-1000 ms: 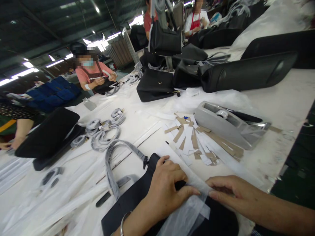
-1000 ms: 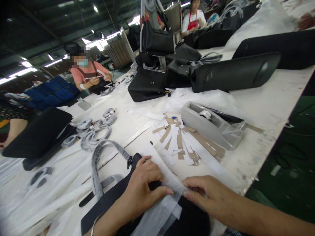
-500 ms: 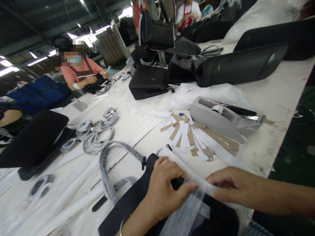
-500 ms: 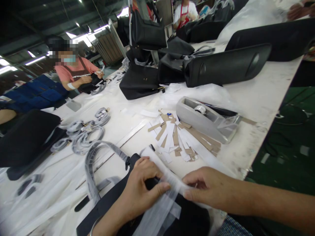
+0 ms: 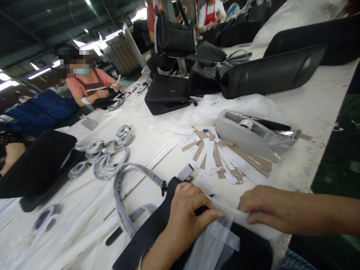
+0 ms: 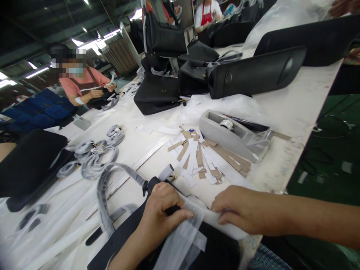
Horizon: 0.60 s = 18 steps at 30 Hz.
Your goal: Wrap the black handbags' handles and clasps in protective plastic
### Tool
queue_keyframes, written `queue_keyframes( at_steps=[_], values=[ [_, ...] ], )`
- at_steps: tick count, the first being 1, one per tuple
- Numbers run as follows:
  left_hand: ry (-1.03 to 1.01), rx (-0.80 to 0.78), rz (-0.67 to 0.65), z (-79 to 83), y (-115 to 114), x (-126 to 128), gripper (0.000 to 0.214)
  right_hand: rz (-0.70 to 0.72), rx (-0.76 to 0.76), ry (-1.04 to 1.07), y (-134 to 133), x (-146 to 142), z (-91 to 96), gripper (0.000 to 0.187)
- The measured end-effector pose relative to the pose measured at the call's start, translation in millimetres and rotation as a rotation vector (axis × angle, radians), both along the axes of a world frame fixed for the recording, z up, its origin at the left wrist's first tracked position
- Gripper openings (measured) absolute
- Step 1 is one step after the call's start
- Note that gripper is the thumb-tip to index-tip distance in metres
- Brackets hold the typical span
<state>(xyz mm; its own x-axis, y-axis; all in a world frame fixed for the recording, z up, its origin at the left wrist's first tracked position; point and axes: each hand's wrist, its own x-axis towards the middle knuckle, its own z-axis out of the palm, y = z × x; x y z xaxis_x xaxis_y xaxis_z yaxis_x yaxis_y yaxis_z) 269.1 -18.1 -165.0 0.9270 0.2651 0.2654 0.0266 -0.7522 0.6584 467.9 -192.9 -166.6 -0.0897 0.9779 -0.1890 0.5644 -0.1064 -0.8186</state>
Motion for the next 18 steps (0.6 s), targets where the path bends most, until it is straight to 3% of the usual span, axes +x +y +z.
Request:
queue_keyframes(
  at_steps=[3, 6, 13, 18],
  values=[
    [0.032, 0.054, -0.039, 2.9, 8.4, -0.4, 0.049, 0.044, -0.084, 0.163, -4.1, -1.2, -0.1, 0.029],
    [0.123, 0.141, -0.097, 6.2, 14.1, 0.8, 0.054, 0.035, -0.051, 0.205, -7.6, -6.0, -1.2, 0.034],
    [0.066, 0.229, -0.165, 0.6, 12.8, 0.2, 0.059, -0.131, 0.171, 0.162, -0.7, -42.6, -20.3, 0.034],
    [0.043, 0.287, -0.167, -2.6, 14.6, -1.5, 0.058, -0.097, 0.106, 0.036, -15.3, -25.9, -17.6, 0.029]
  ],
)
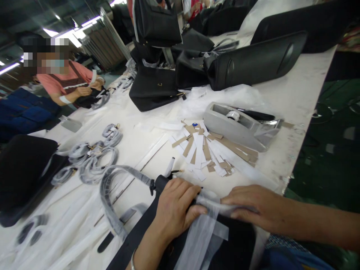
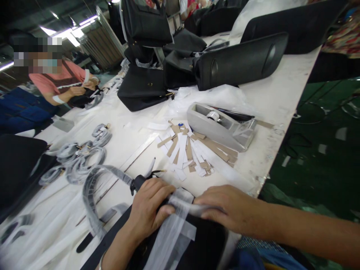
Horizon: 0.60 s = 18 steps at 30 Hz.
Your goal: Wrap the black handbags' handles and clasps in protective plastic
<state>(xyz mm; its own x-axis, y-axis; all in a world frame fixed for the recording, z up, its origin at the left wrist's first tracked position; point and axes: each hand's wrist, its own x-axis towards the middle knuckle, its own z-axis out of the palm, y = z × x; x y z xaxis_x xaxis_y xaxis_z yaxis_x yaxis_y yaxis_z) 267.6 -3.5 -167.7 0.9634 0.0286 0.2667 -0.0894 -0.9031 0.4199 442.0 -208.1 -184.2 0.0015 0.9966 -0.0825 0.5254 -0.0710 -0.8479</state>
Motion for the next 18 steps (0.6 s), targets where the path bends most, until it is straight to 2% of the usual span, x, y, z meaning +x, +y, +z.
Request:
queue_keyframes(
  at_steps=[4, 8, 13, 18],
  values=[
    [-0.036, 0.051, -0.033, 1.0, 2.0, 1.8, 0.056, 0.036, -0.083, -0.112, -13.8, 24.6, 15.5, 0.021],
    [-0.11, 0.036, -0.069, 2.3, 3.0, 1.6, 0.059, 0.018, -0.035, -0.109, -6.7, 18.1, 20.9, 0.021],
    [-0.227, -0.022, -0.125, 3.0, 1.1, 0.6, 0.057, -0.113, 0.048, 0.11, 11.9, -12.2, 14.1, 0.026],
    [-0.17, 0.018, -0.121, 1.6, 0.5, 1.9, 0.057, -0.182, -0.118, 0.301, 7.8, -14.5, 15.2, 0.028]
  ],
)
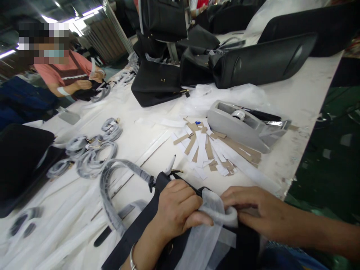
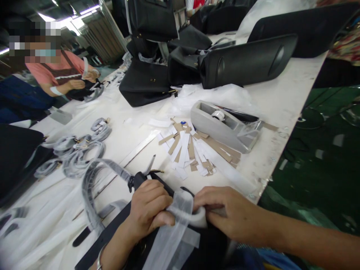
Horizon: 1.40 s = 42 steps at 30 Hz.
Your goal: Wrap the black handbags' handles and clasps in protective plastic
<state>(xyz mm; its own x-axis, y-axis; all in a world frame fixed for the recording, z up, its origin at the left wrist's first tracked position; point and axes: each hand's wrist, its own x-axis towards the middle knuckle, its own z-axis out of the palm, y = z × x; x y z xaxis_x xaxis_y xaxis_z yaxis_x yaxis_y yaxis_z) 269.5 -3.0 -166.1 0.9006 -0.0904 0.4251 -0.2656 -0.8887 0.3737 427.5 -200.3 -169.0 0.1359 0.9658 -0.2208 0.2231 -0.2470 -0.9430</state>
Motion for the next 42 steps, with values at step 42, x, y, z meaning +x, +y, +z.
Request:
queue_keyframes(
  at_steps=[42],
  values=[
    [0.191, -0.213, 0.59, 24.2, -82.8, -52.8, 0.053, -0.304, 0.548, -0.917, -31.3, -34.6, -52.8, 0.067]
  ],
)
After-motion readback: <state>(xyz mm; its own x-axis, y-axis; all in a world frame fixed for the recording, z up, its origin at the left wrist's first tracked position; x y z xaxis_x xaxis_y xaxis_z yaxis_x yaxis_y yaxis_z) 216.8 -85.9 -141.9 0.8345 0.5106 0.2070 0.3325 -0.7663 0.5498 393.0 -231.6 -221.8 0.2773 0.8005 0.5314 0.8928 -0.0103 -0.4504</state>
